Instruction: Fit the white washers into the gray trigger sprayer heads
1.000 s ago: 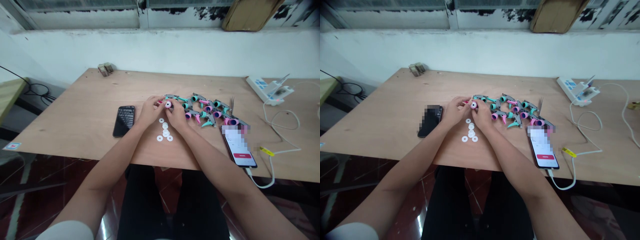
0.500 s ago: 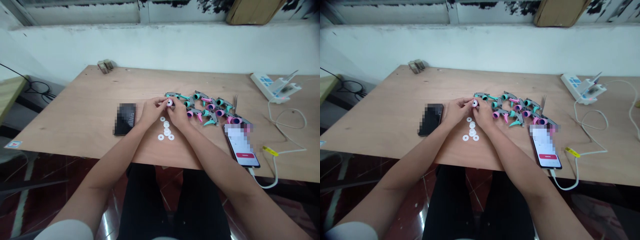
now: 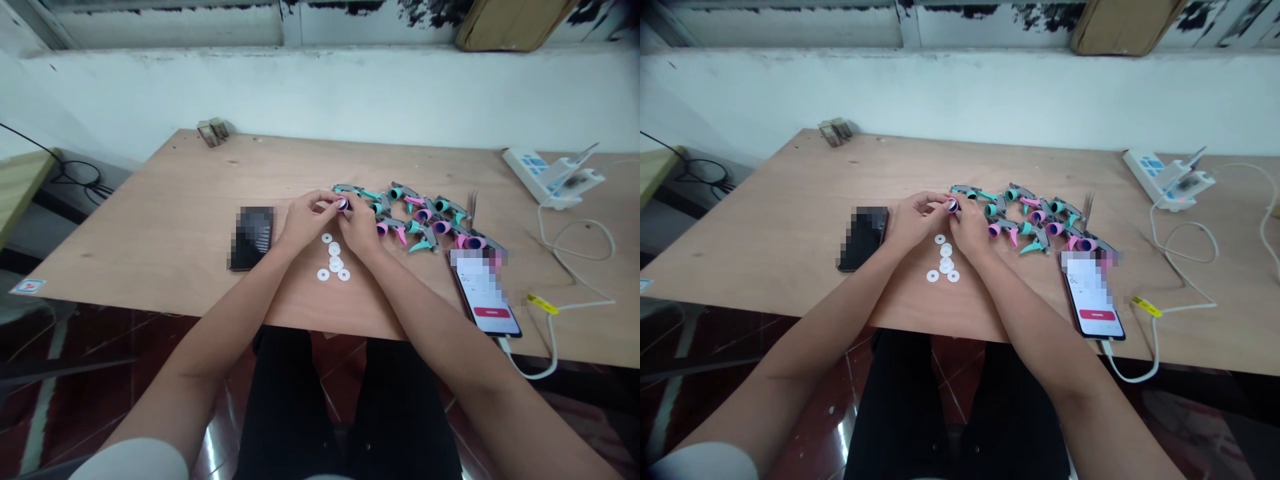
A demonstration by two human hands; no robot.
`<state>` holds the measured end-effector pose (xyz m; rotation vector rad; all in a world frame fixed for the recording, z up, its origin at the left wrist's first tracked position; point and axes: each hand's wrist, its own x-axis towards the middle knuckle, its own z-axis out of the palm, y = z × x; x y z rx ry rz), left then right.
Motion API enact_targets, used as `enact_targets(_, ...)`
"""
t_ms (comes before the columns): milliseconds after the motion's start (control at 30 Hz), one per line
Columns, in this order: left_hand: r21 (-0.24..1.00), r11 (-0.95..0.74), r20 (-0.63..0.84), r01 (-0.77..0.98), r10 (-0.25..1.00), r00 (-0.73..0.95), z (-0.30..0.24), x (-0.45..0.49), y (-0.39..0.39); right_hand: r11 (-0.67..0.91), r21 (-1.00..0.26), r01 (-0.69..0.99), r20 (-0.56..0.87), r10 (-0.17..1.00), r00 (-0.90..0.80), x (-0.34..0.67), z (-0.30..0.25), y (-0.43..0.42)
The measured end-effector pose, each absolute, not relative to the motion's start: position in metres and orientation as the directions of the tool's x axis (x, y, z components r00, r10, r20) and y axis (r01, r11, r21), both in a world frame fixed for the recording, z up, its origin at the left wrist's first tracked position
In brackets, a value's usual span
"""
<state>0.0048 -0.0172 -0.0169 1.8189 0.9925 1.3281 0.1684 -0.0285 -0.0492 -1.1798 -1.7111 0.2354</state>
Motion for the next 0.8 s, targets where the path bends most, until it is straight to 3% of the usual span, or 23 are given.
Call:
enact_targets(233, 0.833, -0.490, 0.444, 0.257, 0.869, 0.219, -0.008, 0.001, -0.022, 0.494, -0.616, 0.613, 0.610, 0.792, -0.025, 0.168, -0.047, -0.030)
enact_targets(567, 0.658, -0.610, 0.559, 0.441, 0.789, 0.257, -0.008, -0.003, -0.023, 0.438, -0.636, 0.635, 0.564, 0.826, -0.005, 0.165, -0.042, -0.033)
enact_targets(800, 0.675, -0.581, 0.535, 0.455, 0.810, 0.241, -0.003, -0.001, -0.028, 0.426, -0.625, 0.654, 0.552, 0.833, -0.015, 0.164, -0.041, -0.034)
